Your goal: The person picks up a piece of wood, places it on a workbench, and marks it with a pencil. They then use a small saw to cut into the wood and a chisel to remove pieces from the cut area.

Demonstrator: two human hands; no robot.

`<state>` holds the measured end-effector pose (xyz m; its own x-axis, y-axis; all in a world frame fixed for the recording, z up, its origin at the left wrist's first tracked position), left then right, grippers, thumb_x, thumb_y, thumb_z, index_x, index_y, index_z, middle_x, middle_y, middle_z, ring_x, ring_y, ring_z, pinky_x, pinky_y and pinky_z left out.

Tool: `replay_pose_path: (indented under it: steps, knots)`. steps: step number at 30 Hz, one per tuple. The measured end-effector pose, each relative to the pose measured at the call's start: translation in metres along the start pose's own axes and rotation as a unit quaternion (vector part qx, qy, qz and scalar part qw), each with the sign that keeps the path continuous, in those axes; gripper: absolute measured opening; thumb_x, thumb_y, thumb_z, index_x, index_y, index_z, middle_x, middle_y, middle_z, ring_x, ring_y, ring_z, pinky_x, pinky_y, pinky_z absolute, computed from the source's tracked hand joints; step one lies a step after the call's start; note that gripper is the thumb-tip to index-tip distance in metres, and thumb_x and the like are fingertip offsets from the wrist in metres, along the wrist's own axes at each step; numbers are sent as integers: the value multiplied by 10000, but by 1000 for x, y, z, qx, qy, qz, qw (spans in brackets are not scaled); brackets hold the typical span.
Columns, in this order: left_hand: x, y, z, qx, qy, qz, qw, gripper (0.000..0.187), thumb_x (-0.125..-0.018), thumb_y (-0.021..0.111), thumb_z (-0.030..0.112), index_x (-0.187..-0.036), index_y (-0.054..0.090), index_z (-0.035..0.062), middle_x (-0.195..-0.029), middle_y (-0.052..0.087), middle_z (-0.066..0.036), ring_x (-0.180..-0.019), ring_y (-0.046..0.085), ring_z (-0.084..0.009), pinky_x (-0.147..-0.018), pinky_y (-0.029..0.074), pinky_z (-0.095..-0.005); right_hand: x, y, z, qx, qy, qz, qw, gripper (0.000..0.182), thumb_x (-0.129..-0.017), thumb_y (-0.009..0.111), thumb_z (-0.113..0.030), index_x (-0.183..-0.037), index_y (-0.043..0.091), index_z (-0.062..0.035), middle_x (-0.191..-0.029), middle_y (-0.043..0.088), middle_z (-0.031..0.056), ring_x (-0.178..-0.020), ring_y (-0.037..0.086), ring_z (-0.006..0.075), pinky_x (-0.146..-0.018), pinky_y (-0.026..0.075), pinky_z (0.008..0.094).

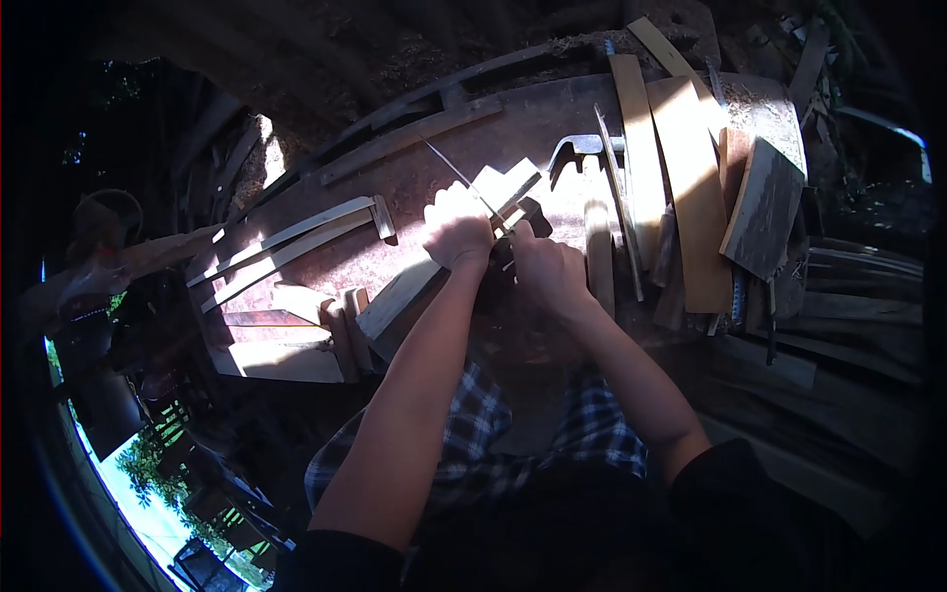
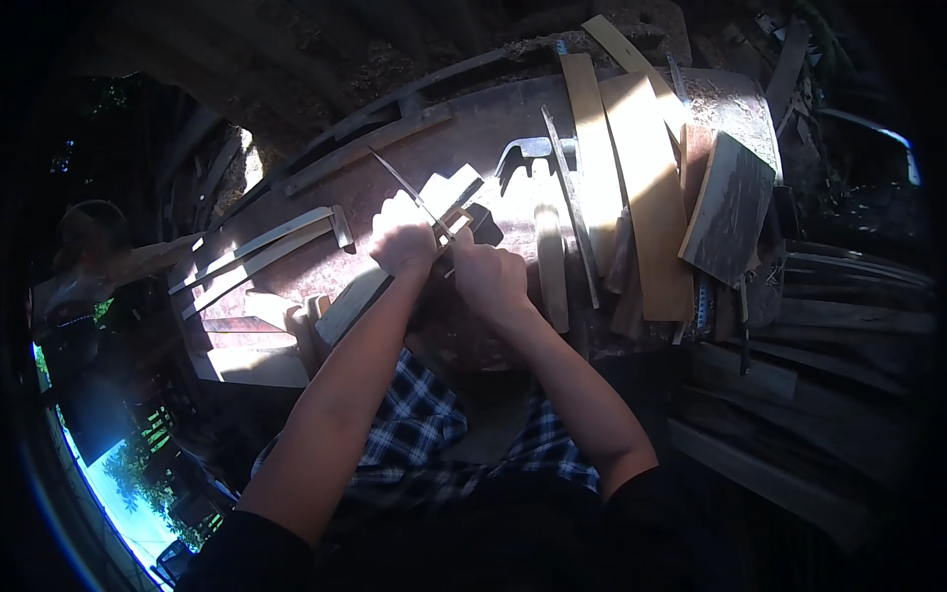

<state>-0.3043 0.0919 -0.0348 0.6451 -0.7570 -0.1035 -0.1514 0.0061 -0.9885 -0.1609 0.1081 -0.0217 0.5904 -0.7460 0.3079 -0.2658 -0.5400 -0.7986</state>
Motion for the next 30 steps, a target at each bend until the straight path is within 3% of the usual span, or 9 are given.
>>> replay_pose_path:
  steps: [5, 7, 10, 12, 14, 18, 22, 24, 30]
  knots:
    - [0, -5, -3, 11, -13, 25, 1000, 103, -823, 559, 250, -888, 585, 174, -887, 569, -22, -822, 585, -232, -559, 497, -403, 68, -9, 24, 9, 37, -78, 996, 156, -893, 513, -168, -962, 488, -30, -652, 658, 177, -609, 679, 353, -540, 532, 457]
    - [-2, 3, -3, 27, -15, -49, 998, 187, -849, 556, 296, -986, 574, 171, -962, 575, -13, -894, 592, -231, -633, 510, -416, 49, -4, 21, 22, 30, -67, 997, 175, -896, 519, -185, -971, 483, -31, -657, 659, 180, -615, 680, 355, -544, 531, 462]
    - [0, -16, 2, 34, 15, 42, 998, 91, -821, 554, 234, -872, 586, 165, -882, 569, -26, -815, 582, -236, -541, 484, -400, 3, 6, 4, 24, 5, -30, 999, 202, -902, 518, -210, -987, 475, -32, -661, 658, 184, -629, 681, 357, -551, 530, 470]
    - [0, -15, 0, 24, 11, 49, 998, 86, -817, 556, 232, -866, 587, 167, -863, 570, -27, -803, 587, -234, -546, 487, -398, -5, 4, -4, 13, -14, -9, 1000, 210, -907, 511, -218, -995, 471, -32, -661, 657, 186, -637, 682, 357, -554, 529, 472]
    - [-1, -8, 0, 30, 7, 36, 999, 88, -812, 560, 237, -858, 591, 168, -841, 573, -26, -787, 592, -233, -554, 488, -398, 17, 1, 2, -15, -1, -24, 1000, 248, -984, 423, -305, -1012, 455, -61, -662, 652, 198, -655, 673, 390, -567, 518, 517]
    - [-1, -8, -1, 38, 0, 46, 998, 85, -797, 565, 228, -844, 597, 166, -837, 581, -23, -780, 595, -231, -554, 488, -396, 65, 2, 27, 14, 47, -68, 996, 263, -977, 447, -320, -1024, 458, -61, -674, 658, 196, -655, 669, 397, -567, 518, 507]
    - [0, -10, -1, 34, -1, 19, 999, 147, -773, 586, 244, -891, 592, 158, -889, 580, -32, -805, 588, -229, -565, 485, -395, 18, 0, 6, 11, 25, -48, 998, 259, -980, 444, -316, -1012, 464, -60, -668, 655, 192, -644, 666, 400, -563, 519, 511]
    - [1, -9, -4, 40, -11, 5, 999, 172, -767, 592, 251, -911, 587, 156, -908, 578, -33, -815, 586, -231, -576, 485, -390, -8, 5, -6, 4, -13, 13, 1000, 253, -986, 434, -315, -1001, 469, -65, -656, 650, 191, -629, 661, 402, -558, 517, 515]
    - [-2, -6, -4, 32, -5, 4, 999, 130, -805, 547, 209, -922, 572, 157, -899, 578, -31, -836, 597, -230, -552, 504, -409, 65, 1, 23, -2, 36, -47, 998, 241, -994, 422, -300, -996, 464, -63, -633, 640, 198, -626, 659, 407, -549, 509, 518]
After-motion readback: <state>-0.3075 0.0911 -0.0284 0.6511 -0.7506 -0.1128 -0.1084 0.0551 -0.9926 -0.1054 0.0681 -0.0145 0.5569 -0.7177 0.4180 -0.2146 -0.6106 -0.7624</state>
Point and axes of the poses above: each hand's wrist, its own x-axis away from the middle knuckle, its own y-axis out of the palm, z = x × y, the point moved 9 cm from there along -x, towards the middle knuckle
